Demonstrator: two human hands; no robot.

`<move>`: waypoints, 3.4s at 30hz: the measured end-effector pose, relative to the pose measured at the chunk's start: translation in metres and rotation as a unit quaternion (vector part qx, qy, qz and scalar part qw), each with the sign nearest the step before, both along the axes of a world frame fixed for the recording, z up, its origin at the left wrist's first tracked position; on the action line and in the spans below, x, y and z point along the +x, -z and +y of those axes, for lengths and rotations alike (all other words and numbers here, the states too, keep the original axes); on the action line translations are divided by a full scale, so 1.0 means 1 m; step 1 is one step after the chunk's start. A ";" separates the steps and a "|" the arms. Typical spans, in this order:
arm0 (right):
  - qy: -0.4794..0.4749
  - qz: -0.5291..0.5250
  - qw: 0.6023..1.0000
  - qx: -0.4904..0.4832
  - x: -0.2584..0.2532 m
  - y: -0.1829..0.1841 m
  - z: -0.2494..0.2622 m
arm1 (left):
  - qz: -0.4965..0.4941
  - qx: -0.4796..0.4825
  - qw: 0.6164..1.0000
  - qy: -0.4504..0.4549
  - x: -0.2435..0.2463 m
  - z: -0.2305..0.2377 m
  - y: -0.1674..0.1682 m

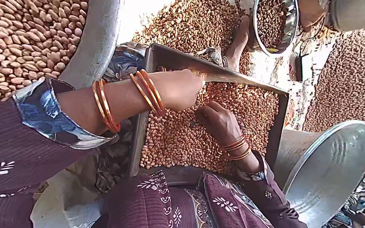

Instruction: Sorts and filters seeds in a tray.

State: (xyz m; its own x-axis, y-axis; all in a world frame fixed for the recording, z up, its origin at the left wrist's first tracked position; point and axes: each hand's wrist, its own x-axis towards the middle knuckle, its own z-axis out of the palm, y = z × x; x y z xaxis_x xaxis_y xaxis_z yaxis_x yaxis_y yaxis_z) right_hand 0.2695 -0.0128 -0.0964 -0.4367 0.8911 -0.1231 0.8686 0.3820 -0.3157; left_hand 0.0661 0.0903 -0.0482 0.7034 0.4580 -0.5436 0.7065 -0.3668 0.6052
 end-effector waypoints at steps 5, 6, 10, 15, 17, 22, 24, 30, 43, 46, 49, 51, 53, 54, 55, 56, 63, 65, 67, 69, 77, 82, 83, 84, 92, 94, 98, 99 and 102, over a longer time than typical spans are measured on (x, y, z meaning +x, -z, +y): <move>-0.029 -0.039 0.999 0.017 -0.008 0.002 0.004 | -0.006 0.022 1.000 0.008 0.004 -0.009 0.002; -0.028 -0.038 0.999 0.006 -0.008 0.001 0.005 | -0.007 0.026 1.000 0.009 0.004 -0.010 0.002; 0.014 -0.023 0.999 -0.044 0.001 -0.009 0.004 | 0.015 0.039 0.999 0.010 0.004 -0.010 0.000; -0.032 0.016 0.995 -0.093 0.008 -0.020 -0.020 | 0.021 0.062 0.997 0.031 0.004 -0.017 0.001; -0.056 0.016 0.993 -0.105 0.009 -0.013 -0.034 | -0.023 0.066 0.996 0.049 0.007 -0.028 0.005; -0.040 -0.015 0.998 -0.034 0.010 -0.007 -0.046 | -0.076 0.102 0.985 0.115 0.020 -0.059 0.025; -0.033 -0.032 0.998 -0.037 0.008 -0.008 -0.048 | -0.059 0.137 0.979 0.138 0.023 -0.067 0.032; 0.007 0.022 0.996 -0.088 0.017 -0.014 -0.042 | -0.016 0.188 0.969 0.159 0.030 -0.075 0.032; -0.112 -0.014 0.991 -0.076 0.015 -0.024 -0.069 | -0.174 -0.200 0.953 -0.144 0.033 -0.055 0.016; -0.146 -0.027 0.987 -0.056 0.015 -0.025 -0.071 | -0.197 -0.412 0.839 -0.295 0.036 -0.053 0.012; -0.174 -0.013 0.984 -0.045 0.019 -0.023 -0.073 | -0.189 -0.532 0.732 -0.380 0.036 -0.052 0.007; -0.177 -0.008 0.983 -0.040 0.019 -0.021 -0.074 | -0.191 -0.544 0.720 -0.386 0.037 -0.054 0.010; -0.172 -0.014 0.984 -0.036 0.018 -0.018 -0.075 | -0.188 -0.521 0.748 -0.365 0.038 -0.057 0.012; -0.166 -0.021 0.985 -0.034 0.017 -0.017 -0.076 | -0.185 -0.506 0.766 -0.350 0.038 -0.059 0.014; -0.158 -0.023 0.986 -0.035 0.017 -0.015 -0.076 | -0.183 -0.489 0.785 -0.334 0.038 -0.061 0.016; -0.146 -0.020 0.988 -0.038 0.016 -0.016 -0.075 | -0.179 -0.469 0.805 -0.317 0.039 -0.063 0.018; -0.004 0.112 0.992 0.051 0.011 -0.069 -0.057 | -0.148 -0.501 0.795 -0.308 0.041 -0.074 0.020; 0.027 0.053 0.998 0.026 0.015 -0.075 -0.063 | -0.161 -0.517 0.768 -0.343 0.040 -0.072 0.020; 0.053 -0.053 0.992 -0.098 0.017 -0.076 -0.072 | -0.172 -0.513 0.749 -0.384 0.041 -0.066 0.015; 0.075 -0.140 0.950 -0.270 0.003 -0.070 -0.075 | -0.196 -0.500 0.739 -0.407 0.039 -0.057 0.008; 0.108 0.348 0.913 -0.184 -0.029 -0.029 -0.070 | -0.291 -0.414 0.729 -0.461 0.024 -0.024 -0.012; 0.126 -0.001 0.990 -0.070 0.008 -0.053 -0.047 | -0.274 -0.411 0.741 -0.455 0.021 -0.020 -0.019; 0.118 -0.067 0.986 -0.095 0.009 -0.051 -0.048 | -0.269 -0.414 0.744 -0.450 0.020 -0.020 -0.020; 0.105 -0.118 0.977 -0.144 0.006 -0.048 -0.051 | -0.267 -0.416 0.746 -0.447 0.021 -0.020 -0.021; -0.103 0.204 0.954 -0.196 -0.027 -0.049 -0.044 | -0.279 -0.411 0.749 -0.438 0.020 -0.019 -0.020; -0.068 0.142 0.985 -0.077 -0.030 -0.053 -0.031 | -0.285 -0.402 0.755 -0.432 0.019 -0.019 -0.018; -0.084 0.080 0.993 -0.035 -0.040 -0.041 -0.016 | -0.290 -0.384 0.766 -0.426 0.018 -0.015 -0.017; -0.093 0.074 0.992 -0.038 -0.045 -0.034 -0.015 | -0.286 -0.378 0.771 -0.426 0.018 -0.015 -0.018; -0.106 0.058 0.992 -0.028 -0.057 -0.019 -0.013 | -0.283 -0.371 0.774 -0.429 0.017 -0.013 -0.019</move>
